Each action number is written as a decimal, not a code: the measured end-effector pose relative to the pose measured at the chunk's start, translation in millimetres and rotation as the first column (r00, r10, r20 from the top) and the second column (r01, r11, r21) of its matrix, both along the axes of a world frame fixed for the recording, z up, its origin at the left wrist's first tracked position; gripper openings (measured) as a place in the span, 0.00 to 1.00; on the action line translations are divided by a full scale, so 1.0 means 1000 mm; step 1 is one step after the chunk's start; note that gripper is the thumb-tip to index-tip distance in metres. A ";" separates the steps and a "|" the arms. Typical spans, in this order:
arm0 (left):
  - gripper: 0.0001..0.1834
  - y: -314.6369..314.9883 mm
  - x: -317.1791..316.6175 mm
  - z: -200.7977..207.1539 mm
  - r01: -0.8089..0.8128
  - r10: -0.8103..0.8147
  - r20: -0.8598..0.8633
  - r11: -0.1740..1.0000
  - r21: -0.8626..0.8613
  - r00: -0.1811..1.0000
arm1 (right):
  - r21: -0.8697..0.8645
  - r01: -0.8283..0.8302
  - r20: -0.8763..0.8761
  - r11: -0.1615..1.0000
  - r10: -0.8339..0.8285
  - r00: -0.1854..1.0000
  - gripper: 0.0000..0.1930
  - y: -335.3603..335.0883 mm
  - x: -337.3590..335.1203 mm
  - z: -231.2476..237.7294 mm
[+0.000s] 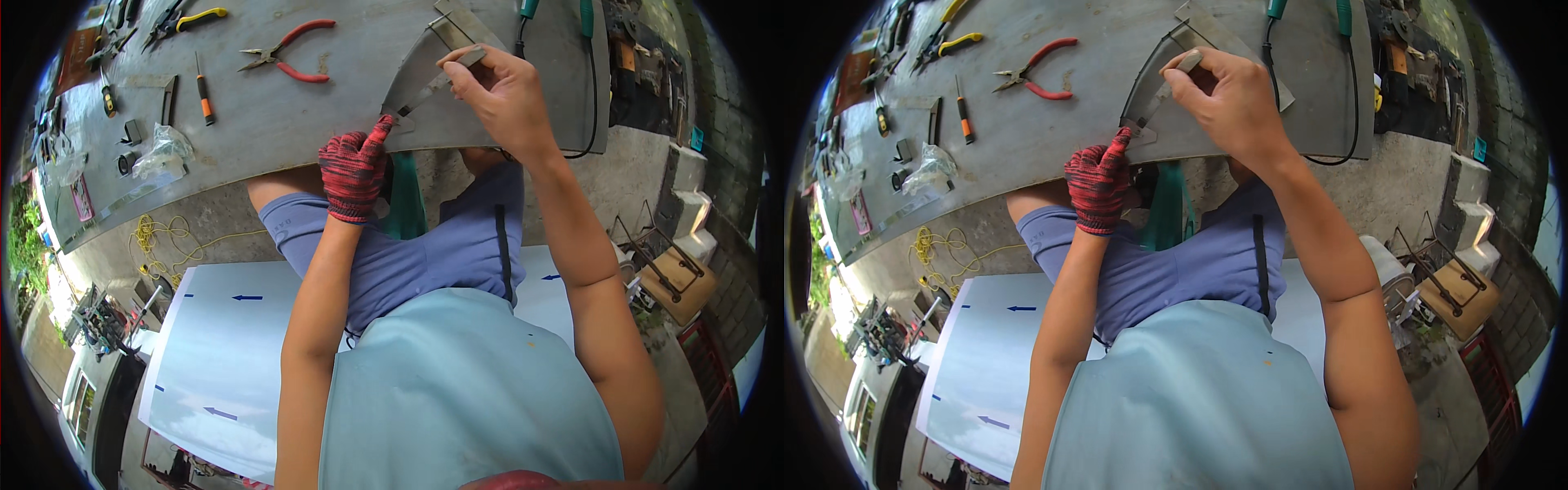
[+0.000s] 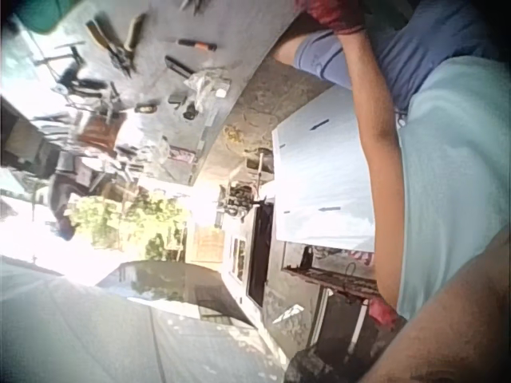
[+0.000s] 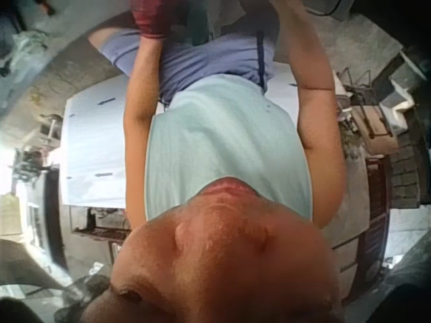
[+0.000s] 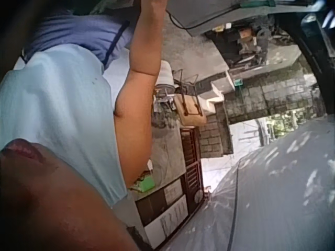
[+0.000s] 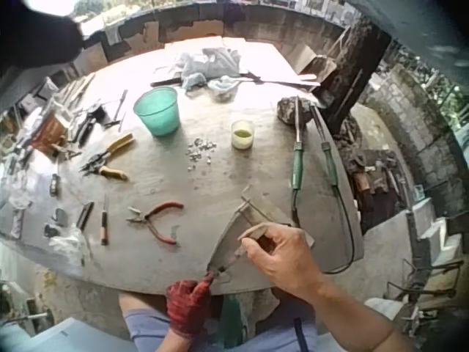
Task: Soldering electronic components and wires on a metal workbench using a soldering iron.
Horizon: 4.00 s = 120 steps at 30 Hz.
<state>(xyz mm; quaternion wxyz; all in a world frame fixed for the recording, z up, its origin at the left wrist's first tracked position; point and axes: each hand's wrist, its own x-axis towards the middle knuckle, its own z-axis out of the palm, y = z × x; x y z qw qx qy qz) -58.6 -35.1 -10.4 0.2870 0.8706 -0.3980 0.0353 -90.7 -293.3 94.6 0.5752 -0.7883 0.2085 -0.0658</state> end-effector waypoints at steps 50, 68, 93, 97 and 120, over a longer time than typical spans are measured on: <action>0.32 0.000 -0.001 -0.012 0.004 -0.005 0.130 1.000 0.003 0.992 | -0.033 -0.013 -0.018 0.999 0.012 1.000 0.11 0.002 0.003 -0.006; 0.33 -0.003 -0.004 -0.007 0.003 -0.003 0.091 1.000 0.007 0.996 | -0.069 -0.035 -0.006 0.997 0.035 0.999 0.10 -0.002 0.006 0.000; 0.30 -0.005 -0.004 -0.008 -0.036 0.036 0.150 0.999 -0.006 0.988 | -0.034 0.432 -0.034 0.901 -0.433 0.901 0.15 -0.151 0.180 -0.050; 0.30 0.001 -0.005 -0.004 -0.048 0.046 0.113 0.999 0.017 0.993 | -0.370 0.412 0.125 0.833 -0.394 0.910 0.13 -0.164 0.117 -0.028; 0.36 -0.011 -0.003 -0.002 0.017 -0.015 0.056 0.999 -0.033 0.998 | -0.808 0.355 0.171 0.470 -0.389 0.905 0.23 -0.251 -0.030 -0.006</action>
